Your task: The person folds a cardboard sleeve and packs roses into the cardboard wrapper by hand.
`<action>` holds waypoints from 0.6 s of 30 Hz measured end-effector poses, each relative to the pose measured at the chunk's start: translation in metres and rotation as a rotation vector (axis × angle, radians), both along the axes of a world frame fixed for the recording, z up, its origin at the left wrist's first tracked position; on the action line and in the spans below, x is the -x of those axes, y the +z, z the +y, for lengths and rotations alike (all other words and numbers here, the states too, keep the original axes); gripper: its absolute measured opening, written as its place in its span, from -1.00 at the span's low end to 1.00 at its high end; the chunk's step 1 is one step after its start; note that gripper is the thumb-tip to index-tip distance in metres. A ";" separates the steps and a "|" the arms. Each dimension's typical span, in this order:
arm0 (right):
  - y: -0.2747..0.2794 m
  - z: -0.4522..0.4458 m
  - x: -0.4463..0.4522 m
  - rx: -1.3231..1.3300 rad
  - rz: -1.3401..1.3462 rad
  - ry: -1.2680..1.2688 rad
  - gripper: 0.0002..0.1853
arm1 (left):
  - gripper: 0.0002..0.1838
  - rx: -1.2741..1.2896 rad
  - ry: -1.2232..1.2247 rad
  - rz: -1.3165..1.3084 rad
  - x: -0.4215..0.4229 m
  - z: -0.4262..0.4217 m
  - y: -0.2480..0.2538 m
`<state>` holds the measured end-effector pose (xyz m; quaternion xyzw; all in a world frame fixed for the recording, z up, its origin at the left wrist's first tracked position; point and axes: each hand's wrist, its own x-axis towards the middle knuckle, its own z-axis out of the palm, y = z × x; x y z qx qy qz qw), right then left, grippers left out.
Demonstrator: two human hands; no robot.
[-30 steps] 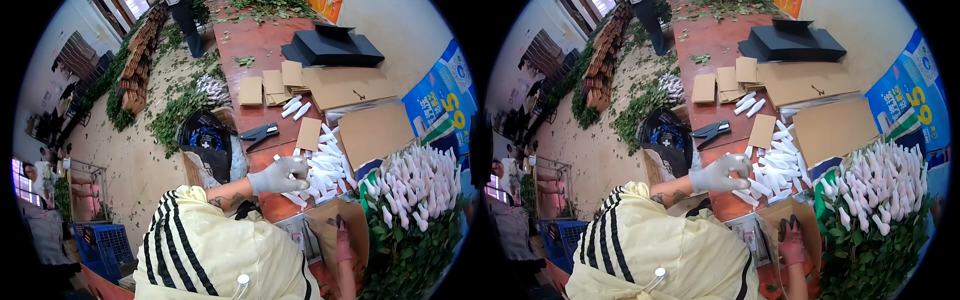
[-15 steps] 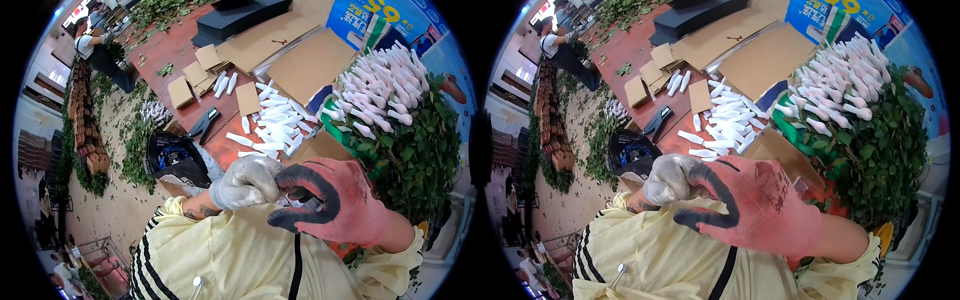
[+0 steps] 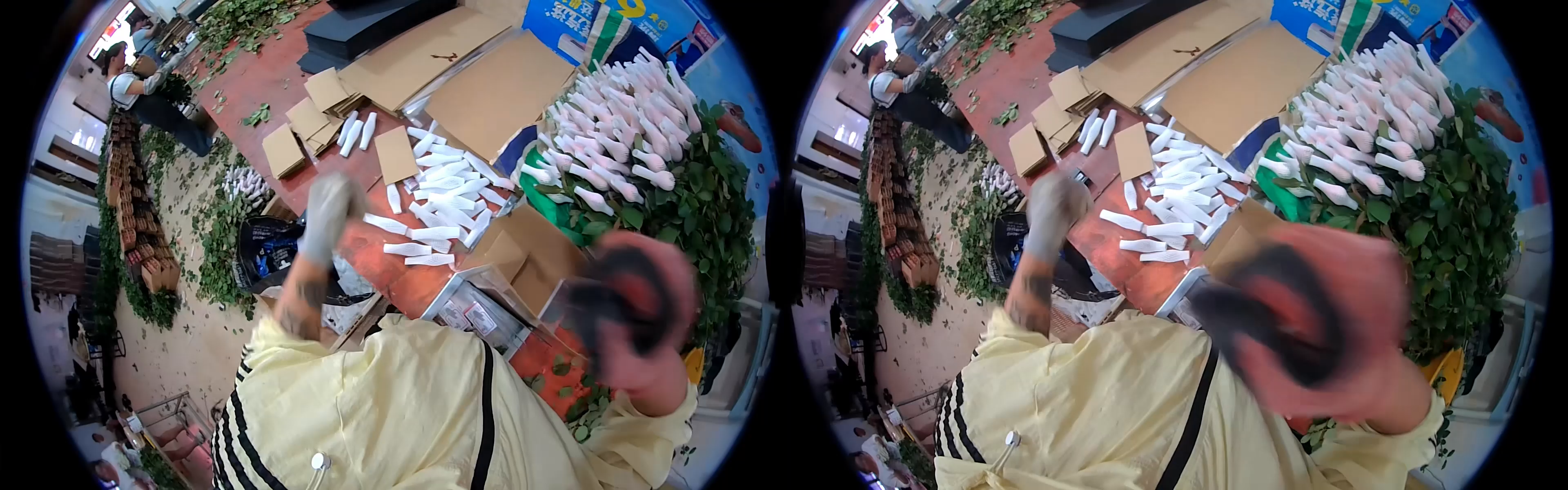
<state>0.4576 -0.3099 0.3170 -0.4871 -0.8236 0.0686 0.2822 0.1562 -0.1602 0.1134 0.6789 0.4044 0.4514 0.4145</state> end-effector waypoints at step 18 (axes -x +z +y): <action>-0.209 -0.010 -0.077 0.764 -0.031 -0.047 -0.57 | -0.68 -0.491 -0.989 0.569 -0.134 0.027 -0.076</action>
